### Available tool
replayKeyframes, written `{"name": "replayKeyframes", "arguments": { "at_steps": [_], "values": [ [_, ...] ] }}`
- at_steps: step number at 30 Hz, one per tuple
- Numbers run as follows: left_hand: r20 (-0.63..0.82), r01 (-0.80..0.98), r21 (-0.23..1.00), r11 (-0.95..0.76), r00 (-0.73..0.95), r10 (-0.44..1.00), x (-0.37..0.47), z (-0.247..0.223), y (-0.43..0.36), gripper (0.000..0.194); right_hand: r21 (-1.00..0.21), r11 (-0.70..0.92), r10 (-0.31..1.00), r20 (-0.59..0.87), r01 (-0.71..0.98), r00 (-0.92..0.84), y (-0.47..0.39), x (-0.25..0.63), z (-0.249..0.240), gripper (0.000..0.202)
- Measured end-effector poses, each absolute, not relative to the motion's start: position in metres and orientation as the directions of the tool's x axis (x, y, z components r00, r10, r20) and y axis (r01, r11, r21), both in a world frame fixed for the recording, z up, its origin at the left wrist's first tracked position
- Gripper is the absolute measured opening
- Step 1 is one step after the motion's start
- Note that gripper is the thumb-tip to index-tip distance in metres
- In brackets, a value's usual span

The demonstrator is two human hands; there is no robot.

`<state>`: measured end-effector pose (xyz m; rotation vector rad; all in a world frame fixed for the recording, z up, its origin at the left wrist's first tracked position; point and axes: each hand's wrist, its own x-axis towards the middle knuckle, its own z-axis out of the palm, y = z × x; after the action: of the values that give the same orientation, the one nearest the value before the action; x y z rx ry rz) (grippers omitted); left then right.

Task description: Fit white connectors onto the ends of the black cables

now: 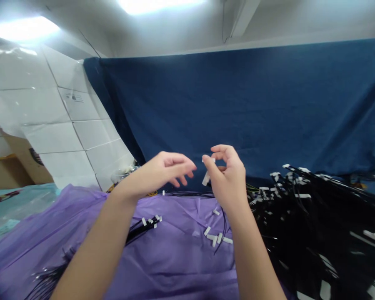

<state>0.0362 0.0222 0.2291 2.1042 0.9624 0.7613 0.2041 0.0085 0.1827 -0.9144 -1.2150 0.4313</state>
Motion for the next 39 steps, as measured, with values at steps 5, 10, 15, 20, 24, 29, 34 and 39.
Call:
{"name": "replayKeyframes", "arguments": {
  "at_steps": [5, 10, 15, 20, 24, 29, 34, 39],
  "values": [
    [0.201, 0.227, 0.894, -0.385, 0.565, 0.800, 0.050, 0.213, 0.005, 0.031, -0.787, 0.596, 0.755, 0.616, 0.158, 0.223, 0.009, 0.197, 0.182, 0.032],
    [0.191, -0.011, 0.976, -0.216, 0.514, 0.836, 0.047, 0.187, 0.020, 0.031, -0.809, 0.580, 0.798, 0.588, 0.101, 0.130, 0.013, 0.187, 0.179, 0.030],
    [0.163, -0.099, 0.987, -0.130, 0.521, 0.838, 0.035, 0.183, 0.020, 0.025, -0.837, 0.547, 0.834, 0.547, 0.018, 0.072, 0.014, 0.178, 0.177, 0.027],
    [0.151, -0.126, 0.987, -0.102, 0.493, 0.857, 0.029, 0.186, 0.012, 0.016, -0.863, 0.505, 0.862, 0.503, -0.024, 0.058, 0.009, 0.177, 0.179, 0.033],
    [0.119, -0.160, 0.986, -0.042, 0.512, 0.851, 0.026, 0.189, 0.007, 0.017, -0.886, 0.463, 0.886, 0.463, -0.013, 0.015, 0.002, 0.181, 0.183, 0.033],
    [0.144, -0.119, 0.988, -0.096, 0.516, 0.844, 0.027, 0.190, 0.005, 0.020, -0.880, 0.475, 0.879, 0.475, 0.004, -0.034, -0.006, 0.182, 0.186, 0.034],
    [0.211, -0.064, 0.976, -0.208, 0.516, 0.831, 0.027, 0.187, 0.009, 0.022, -0.881, 0.471, 0.877, 0.473, -0.048, -0.078, -0.008, 0.179, 0.186, 0.032],
    [0.219, -0.118, 0.976, -0.185, 0.465, 0.858, 0.027, 0.187, 0.011, 0.021, -0.905, 0.412, 0.894, 0.424, -0.108, -0.146, -0.009, 0.181, 0.187, 0.032]
  ]
}}
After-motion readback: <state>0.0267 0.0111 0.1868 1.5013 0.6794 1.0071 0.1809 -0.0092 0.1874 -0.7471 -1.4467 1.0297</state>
